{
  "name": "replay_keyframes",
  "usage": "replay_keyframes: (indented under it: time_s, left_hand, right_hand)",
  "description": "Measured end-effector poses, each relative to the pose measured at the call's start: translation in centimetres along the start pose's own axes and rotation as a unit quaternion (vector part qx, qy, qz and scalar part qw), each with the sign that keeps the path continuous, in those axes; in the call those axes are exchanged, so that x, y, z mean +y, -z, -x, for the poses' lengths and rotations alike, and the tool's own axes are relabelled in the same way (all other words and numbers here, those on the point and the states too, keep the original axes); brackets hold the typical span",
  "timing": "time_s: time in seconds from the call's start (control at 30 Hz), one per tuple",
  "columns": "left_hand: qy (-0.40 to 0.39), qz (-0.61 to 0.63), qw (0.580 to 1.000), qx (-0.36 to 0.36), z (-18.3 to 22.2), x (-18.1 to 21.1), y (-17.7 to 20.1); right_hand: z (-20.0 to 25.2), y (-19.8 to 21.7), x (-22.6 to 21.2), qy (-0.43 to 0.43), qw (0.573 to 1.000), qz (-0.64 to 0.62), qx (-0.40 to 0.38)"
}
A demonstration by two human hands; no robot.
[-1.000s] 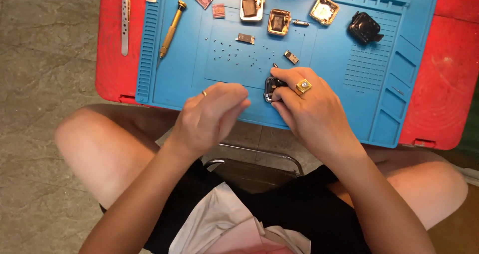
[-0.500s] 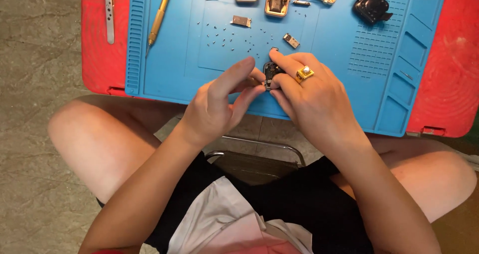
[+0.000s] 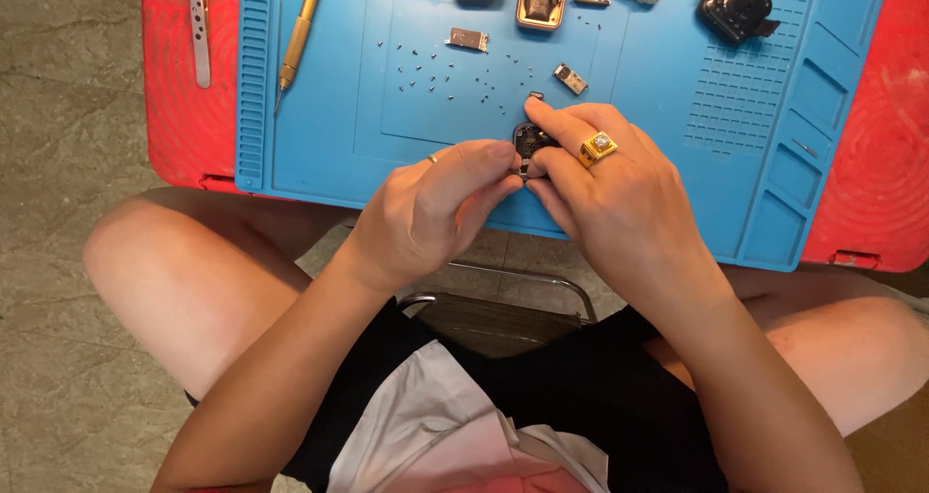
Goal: Disassembling and cleaning the internal components of a small electronic device on a repair mat using precision tools.
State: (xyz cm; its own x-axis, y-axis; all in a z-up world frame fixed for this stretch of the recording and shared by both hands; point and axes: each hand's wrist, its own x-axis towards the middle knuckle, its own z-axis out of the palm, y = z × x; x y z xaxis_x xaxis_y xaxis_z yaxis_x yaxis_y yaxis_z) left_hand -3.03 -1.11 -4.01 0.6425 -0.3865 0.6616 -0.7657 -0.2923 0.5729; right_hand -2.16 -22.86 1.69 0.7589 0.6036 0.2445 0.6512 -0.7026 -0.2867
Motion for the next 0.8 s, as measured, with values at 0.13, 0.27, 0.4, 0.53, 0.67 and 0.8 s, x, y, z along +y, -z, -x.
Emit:
replay_keyframes:
  time_s: [0.13, 0.27, 0.4, 0.53, 0.67, 0.8]
  left_hand:
    - [0.008, 0.002, 1.000, -0.013, -0.2, 0.0, 0.2]
    - [0.052, 0.023, 0.997, -0.054, -1.0, 0.4, 0.9]
    - [0.081, 0.079, 0.990, -0.085, -1.0, -0.2, 1.3]
    - [0.103, 0.077, 0.988, -0.084, -1.1, 0.0, 1.5]
    - [0.047, 0.054, 0.996, -0.048, -0.7, -0.1, 0.9]
    - [0.006, -0.009, 1.000, -0.018, 0.2, -0.3, 0.3]
  right_hand:
    - [-0.1, 0.1, -0.1, -0.003, 1.000, -0.016, -0.005]
    - [0.0, 0.1, -0.2, -0.003, 1.000, 0.000, -0.004]
    - [-0.1, 0.1, 0.0, -0.001, 1.000, -0.008, -0.003]
    - [-0.2, 0.3, 0.0, 0.004, 1.000, -0.005, -0.004]
    - [-0.2, 0.4, 0.1, 0.003, 1.000, -0.015, -0.007]
    - [-0.3, 0.3, 0.1, 0.007, 0.999, -0.030, 0.015]
